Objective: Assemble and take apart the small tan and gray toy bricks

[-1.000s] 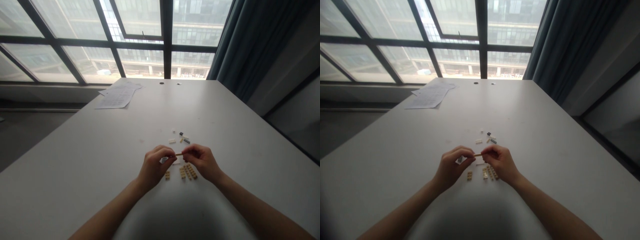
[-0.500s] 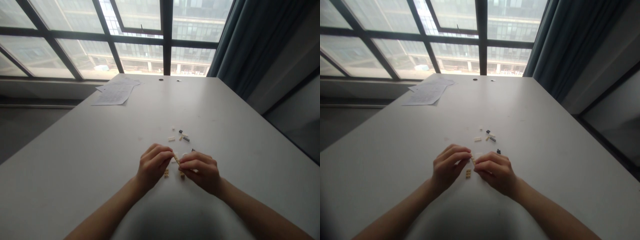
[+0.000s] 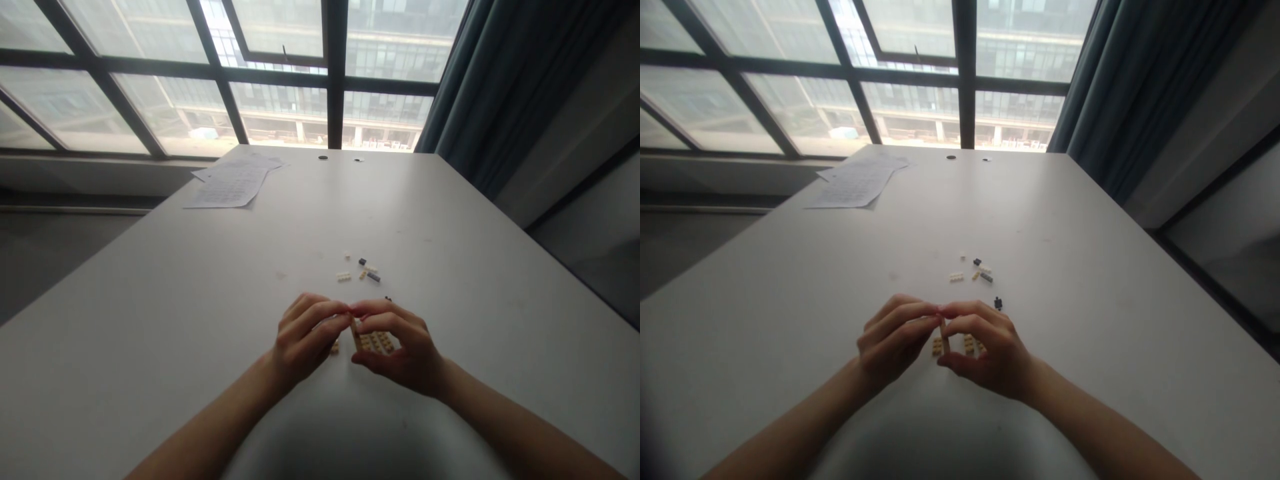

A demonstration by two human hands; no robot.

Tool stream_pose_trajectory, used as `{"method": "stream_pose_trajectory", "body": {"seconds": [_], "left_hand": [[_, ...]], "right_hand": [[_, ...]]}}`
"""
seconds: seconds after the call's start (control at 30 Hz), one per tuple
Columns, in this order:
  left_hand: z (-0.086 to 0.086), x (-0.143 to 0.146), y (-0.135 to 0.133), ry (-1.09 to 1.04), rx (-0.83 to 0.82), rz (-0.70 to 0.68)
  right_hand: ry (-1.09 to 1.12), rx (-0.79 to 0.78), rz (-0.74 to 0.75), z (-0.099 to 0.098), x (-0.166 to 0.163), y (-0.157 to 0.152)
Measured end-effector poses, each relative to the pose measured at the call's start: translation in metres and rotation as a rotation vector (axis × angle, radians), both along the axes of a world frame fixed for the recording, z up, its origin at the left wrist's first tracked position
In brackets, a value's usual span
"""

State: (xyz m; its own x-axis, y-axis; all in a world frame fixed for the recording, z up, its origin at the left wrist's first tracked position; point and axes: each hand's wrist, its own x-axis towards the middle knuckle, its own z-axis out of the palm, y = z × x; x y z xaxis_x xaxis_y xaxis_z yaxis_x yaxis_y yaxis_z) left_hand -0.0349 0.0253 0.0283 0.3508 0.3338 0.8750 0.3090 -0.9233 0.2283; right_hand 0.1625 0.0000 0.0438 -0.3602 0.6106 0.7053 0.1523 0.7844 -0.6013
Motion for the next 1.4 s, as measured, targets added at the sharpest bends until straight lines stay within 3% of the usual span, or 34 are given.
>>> {"method": "stream_pose_trajectory", "body": {"seconds": [0.4,0.6,0.9,1.13,1.4], "left_hand": [[0.001,0.002,-0.003,-0.02,-0.005,-0.007],[-0.003,0.003,-0.003,0.018,-0.006,0.005],[-0.006,0.001,-0.002,0.048,0.053,0.007],[0.005,0.001,-0.002,0.077,0.129,0.006],[0.004,0.0,-0.002,0.06,0.152,0.017]], "right_hand": [[-0.031,-0.048,-0.017,-0.001,0.001,0.001],[0.035,-0.149,-0.056,-0.005,-0.002,-0.002],[-0.022,-0.108,-0.07,0.0,-0.003,-0.006],[0.019,-0.166,-0.006,-0.006,0.0,-0.004],[0.015,-0.231,0.014,-0.006,0.005,-0.002]]}}
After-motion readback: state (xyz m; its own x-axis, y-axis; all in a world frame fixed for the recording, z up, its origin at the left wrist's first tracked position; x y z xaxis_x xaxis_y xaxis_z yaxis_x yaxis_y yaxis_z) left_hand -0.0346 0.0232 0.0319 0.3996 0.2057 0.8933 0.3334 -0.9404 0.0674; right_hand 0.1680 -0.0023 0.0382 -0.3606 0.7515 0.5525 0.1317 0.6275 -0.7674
